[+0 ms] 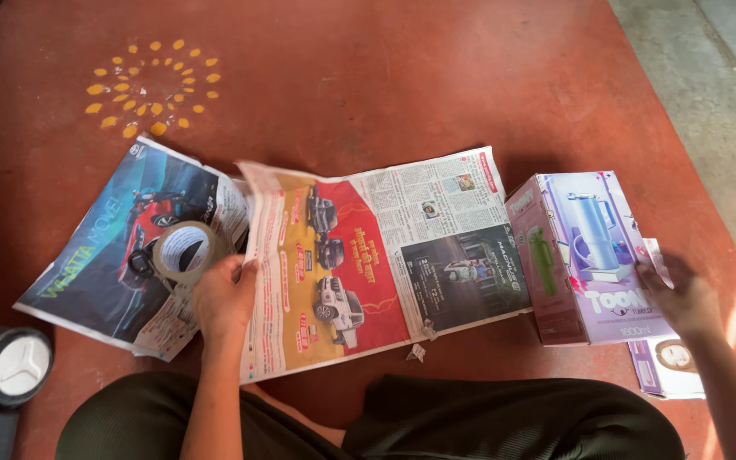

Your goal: The person sits on the floor and wraps a rectangular box with newspaper. They open the box to check its contents, then place it on a newspaper sheet. Using scissors, they cut the newspaper to size, fold it around the box, and secure the edges with clear packing tape.

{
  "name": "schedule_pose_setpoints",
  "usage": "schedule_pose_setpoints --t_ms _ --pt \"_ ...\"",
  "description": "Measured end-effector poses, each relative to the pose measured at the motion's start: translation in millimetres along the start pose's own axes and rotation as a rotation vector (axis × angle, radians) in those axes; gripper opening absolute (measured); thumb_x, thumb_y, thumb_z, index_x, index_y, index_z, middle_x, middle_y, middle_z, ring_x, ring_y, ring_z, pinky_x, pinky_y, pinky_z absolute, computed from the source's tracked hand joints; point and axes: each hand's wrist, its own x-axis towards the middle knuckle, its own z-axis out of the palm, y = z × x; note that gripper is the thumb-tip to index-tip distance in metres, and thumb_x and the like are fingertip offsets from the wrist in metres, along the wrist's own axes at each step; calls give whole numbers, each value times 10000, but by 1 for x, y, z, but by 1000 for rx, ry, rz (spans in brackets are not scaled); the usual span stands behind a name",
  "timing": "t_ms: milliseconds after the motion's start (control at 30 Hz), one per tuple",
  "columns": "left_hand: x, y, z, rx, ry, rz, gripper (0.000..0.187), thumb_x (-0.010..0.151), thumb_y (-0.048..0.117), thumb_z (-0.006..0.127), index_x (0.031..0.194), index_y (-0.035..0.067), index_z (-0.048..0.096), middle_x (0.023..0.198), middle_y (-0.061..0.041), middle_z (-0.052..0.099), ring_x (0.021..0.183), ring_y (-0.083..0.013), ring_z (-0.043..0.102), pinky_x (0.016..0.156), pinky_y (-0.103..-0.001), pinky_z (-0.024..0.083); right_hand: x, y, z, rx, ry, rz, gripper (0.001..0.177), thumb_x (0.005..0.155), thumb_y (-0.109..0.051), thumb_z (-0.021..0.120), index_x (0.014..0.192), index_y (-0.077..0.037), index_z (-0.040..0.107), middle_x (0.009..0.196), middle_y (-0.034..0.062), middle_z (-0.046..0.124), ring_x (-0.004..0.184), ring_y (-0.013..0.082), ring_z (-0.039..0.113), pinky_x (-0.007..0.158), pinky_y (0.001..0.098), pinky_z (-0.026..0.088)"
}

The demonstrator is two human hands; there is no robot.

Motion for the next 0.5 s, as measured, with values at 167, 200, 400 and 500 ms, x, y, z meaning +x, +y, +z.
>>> schedule_pose_setpoints --t_ms 167,200,400,500 --pt "-14 15 -5 -216 -11 31 211 854 302 784 989 141 800 843 -86 800 712 -237 753 664 -373 542 -40 -121 20 137 80 -470 360 973 -175 698 1312 -59 656 1315 97 692 1035 170 685 821 342 566" --pt "-18 19 -6 -289 -29 64 202 846 281 797 974 124 801 828 -92 805 694 -235 756 649 -365 543 -54 -148 31 165 0 -531 275 969 -147 663 1230 -77 715 1281 72 728 1004 168 703 823 329 572" --pt "-50 43 0 -150 1 731 329 755 255 876 735 32 634 694 -135 640 609 -304 620 538 -416 461 -144 -297 113 117 -288 -492 461 884 -532 681 1091 -135 789 927 64 815 838 140 753 768 307 565" --pt "-63 42 -3 -272 -124 815 340 754 229 844 743 45 558 684 -110 584 605 -276 591 539 -405 459 -162 -337 154 93 -376 -425 485 908 -518 719 1084 -68 765 889 122 783 794 136 715 764 288 554"
